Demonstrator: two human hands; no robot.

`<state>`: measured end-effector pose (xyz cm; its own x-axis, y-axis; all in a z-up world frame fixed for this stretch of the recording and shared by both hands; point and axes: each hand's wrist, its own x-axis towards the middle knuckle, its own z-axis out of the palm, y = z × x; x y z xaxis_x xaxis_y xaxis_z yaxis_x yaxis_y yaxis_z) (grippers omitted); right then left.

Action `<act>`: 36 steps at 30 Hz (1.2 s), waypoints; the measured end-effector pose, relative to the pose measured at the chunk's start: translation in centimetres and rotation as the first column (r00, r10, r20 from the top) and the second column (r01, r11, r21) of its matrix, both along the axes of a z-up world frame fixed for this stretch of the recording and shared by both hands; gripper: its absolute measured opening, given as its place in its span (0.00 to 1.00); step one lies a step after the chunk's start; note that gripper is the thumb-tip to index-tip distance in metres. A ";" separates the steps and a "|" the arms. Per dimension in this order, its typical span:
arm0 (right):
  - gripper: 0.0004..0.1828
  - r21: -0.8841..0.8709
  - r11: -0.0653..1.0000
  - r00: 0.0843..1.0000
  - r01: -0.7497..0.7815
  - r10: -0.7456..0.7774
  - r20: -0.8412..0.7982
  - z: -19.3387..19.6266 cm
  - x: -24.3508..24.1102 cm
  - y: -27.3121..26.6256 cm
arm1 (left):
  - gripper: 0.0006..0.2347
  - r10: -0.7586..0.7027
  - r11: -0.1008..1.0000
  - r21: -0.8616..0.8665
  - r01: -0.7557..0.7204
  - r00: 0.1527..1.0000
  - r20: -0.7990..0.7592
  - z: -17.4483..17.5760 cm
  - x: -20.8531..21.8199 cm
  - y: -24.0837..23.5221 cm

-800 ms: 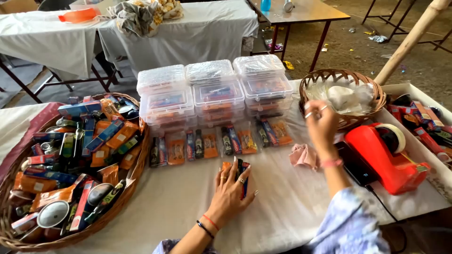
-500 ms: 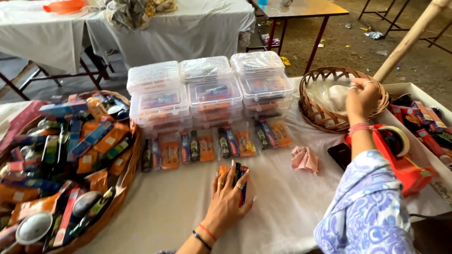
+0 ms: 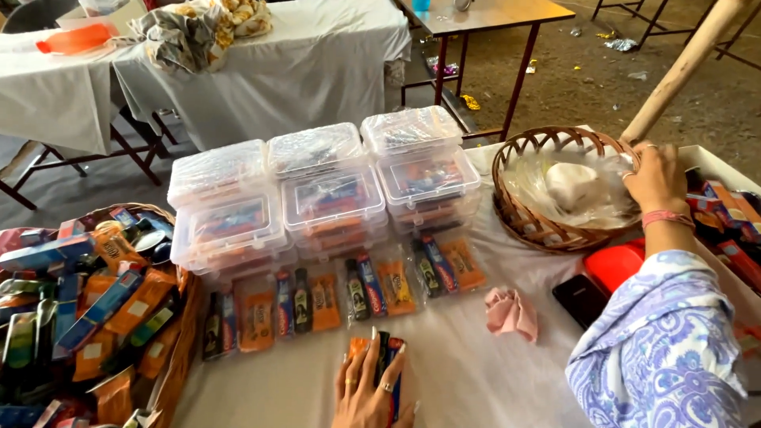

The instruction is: The person packs toiletry items into small plastic bags at a table. They pick toothpaste tubes, toothbrushes and small packets from a basket, place them into a plastic bag, then set the filled bags on top of plastic storage boxes and arrange them.

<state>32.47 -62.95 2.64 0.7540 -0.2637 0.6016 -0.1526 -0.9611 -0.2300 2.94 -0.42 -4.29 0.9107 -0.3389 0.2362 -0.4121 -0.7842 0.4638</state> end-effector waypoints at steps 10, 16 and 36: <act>0.13 -0.045 0.997 0.931 0.070 -0.082 -0.355 2.3 1.0 1.7 | 0.41 0.013 0.999 0.033 -0.016 0.994 0.112 -2.6 0.5 0.1; 0.05 0.282 0.945 0.977 -0.166 0.196 -0.082 3.4 -1.2 3.2 | 0.39 -0.022 0.999 0.039 0.027 0.993 -0.119 1.5 0.0 0.1; 0.14 0.410 0.875 0.964 -0.258 0.262 0.048 7.2 -2.8 7.4 | 0.35 -0.052 0.998 -0.039 0.052 0.999 -0.004 2.6 -1.0 0.1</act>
